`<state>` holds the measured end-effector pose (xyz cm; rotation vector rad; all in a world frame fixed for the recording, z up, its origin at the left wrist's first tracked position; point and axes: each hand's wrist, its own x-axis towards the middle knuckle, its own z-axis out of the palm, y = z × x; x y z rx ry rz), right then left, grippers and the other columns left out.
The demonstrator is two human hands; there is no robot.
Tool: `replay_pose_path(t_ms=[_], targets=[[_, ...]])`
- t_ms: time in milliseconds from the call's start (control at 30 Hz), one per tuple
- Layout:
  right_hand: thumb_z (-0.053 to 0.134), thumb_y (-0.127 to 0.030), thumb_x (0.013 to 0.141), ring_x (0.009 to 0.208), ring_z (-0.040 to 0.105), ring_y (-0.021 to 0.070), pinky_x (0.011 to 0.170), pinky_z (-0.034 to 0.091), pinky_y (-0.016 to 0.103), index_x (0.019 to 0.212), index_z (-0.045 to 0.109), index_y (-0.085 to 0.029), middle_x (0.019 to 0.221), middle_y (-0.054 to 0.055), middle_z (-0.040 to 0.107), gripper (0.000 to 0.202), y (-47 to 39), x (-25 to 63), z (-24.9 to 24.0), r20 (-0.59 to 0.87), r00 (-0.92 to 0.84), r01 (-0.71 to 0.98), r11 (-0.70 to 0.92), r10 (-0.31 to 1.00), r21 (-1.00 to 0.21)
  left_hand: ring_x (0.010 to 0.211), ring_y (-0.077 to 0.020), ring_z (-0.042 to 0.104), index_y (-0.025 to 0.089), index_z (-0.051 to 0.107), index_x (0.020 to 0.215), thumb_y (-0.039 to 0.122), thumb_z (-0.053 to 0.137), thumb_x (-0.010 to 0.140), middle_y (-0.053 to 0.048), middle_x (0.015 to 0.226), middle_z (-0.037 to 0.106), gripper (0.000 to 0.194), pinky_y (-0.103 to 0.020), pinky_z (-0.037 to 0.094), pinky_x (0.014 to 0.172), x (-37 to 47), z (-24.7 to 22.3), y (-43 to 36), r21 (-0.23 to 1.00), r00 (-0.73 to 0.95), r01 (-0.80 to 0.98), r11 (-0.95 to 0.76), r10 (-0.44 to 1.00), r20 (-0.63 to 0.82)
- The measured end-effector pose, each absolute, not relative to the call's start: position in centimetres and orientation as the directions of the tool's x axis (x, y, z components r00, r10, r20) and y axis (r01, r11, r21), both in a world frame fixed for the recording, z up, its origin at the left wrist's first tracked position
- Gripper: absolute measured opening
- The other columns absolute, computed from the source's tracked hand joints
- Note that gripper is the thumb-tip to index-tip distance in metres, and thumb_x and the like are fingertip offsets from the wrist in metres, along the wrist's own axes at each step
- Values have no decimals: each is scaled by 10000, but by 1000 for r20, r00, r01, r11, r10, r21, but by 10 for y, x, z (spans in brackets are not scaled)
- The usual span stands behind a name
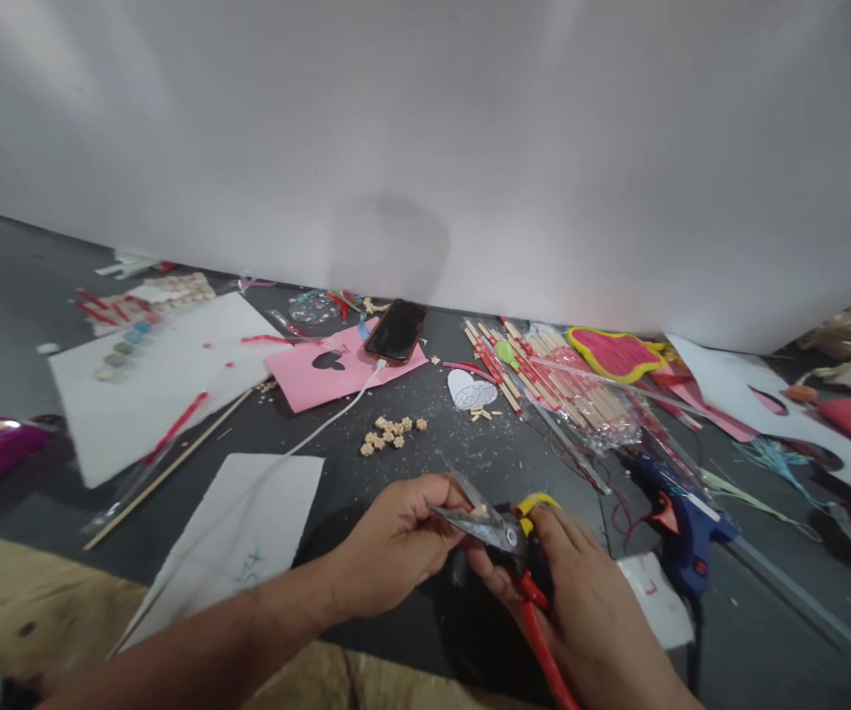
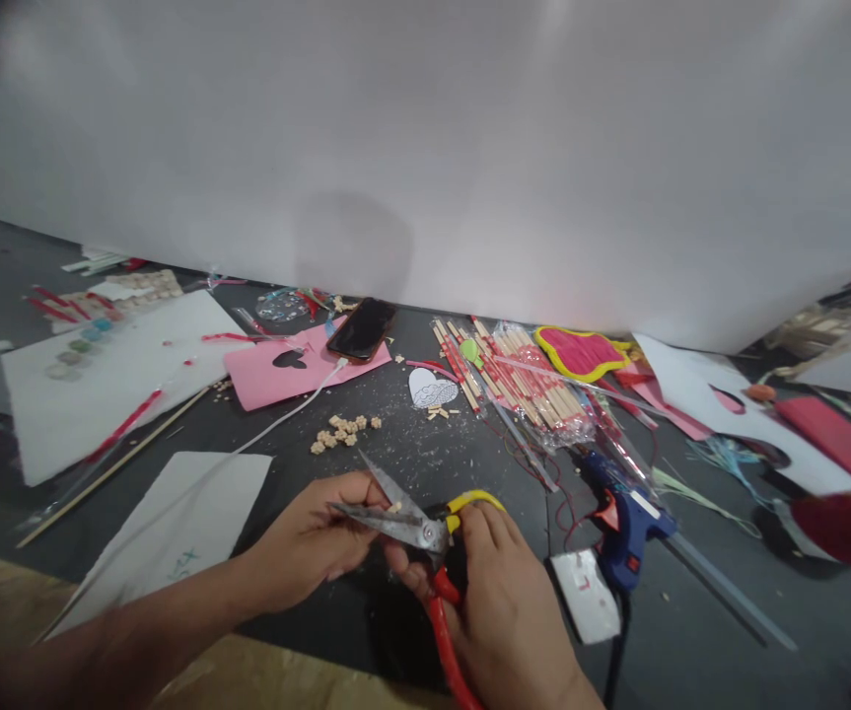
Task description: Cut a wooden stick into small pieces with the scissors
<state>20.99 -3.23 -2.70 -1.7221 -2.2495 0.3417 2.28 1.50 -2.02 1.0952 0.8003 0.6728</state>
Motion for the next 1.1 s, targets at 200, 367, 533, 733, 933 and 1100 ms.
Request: replay_pose_path(t_ms=[200, 367, 533, 733, 933, 1100], targets=[[468, -259, 814, 877, 606, 224, 723, 480, 328, 1034, 458, -169, 985, 109, 602, 238, -33, 211, -28, 44, -244, 894, 242, 969, -377, 397, -47, 350, 142, 606, 725, 173, 492, 778, -20, 630, 659, 129, -170, 221, 389, 20, -18, 15, 971, 540, 79, 224, 810, -231], [418, -250, 837, 728, 626, 215, 614, 463, 308, 970, 471, -183, 842, 69, 632, 159, -33, 213, -30, 26, -246, 901, 239, 969, -363, 423, -58, 435, 152, 591, 756, 306, 485, 836, -14, 647, 649, 204, -173, 275, 409, 24, -22, 15, 982, 504, 42, 183, 845, -179], [440, -352, 853, 648, 618, 197, 563, 439, 289, 915, 468, -208, 755, 31, 623, 160, -33, 211, -29, 37, -219, 909, 218, 975, -354, 428, -49, 433, 162, 532, 764, 267, 588, 771, 28, 630, 605, 120, -153, 317, 409, 27, -25, 14, 977, 458, 3, 212, 868, -190], [587, -509, 717, 831, 603, 256, 679, 475, 353, 986, 445, -184, 910, 98, 607, 446, -31, 210, -24, 107, -245, 913, 267, 964, -310, 381, -38, 397, 146, 529, 674, 245, 577, 766, -4, 610, 642, 143, -157, 294, 386, 24, -21, 14, 977, 423, 19, 212, 884, -200], [645, -537, 625, 859, 596, 284, 723, 484, 394, 1014, 435, -142, 919, 132, 598, 592, -31, 209, -22, 123, -290, 900, 314, 949, -302, 366, -37, 385, 156, 563, 672, 250, 584, 760, 7, 580, 651, 130, -161, 247, 376, 22, -21, 12, 973, 430, -2, 229, 879, -206], [586, -485, 732, 811, 625, 254, 658, 498, 338, 1023, 459, -164, 926, 115, 632, 452, -34, 213, -28, 158, -287, 920, 318, 945, -229, 431, -72, 488, 159, 562, 679, 256, 587, 762, -4, 577, 656, 131, -166, 266, 391, 24, -22, 13, 975, 428, 53, 214, 878, -216]])
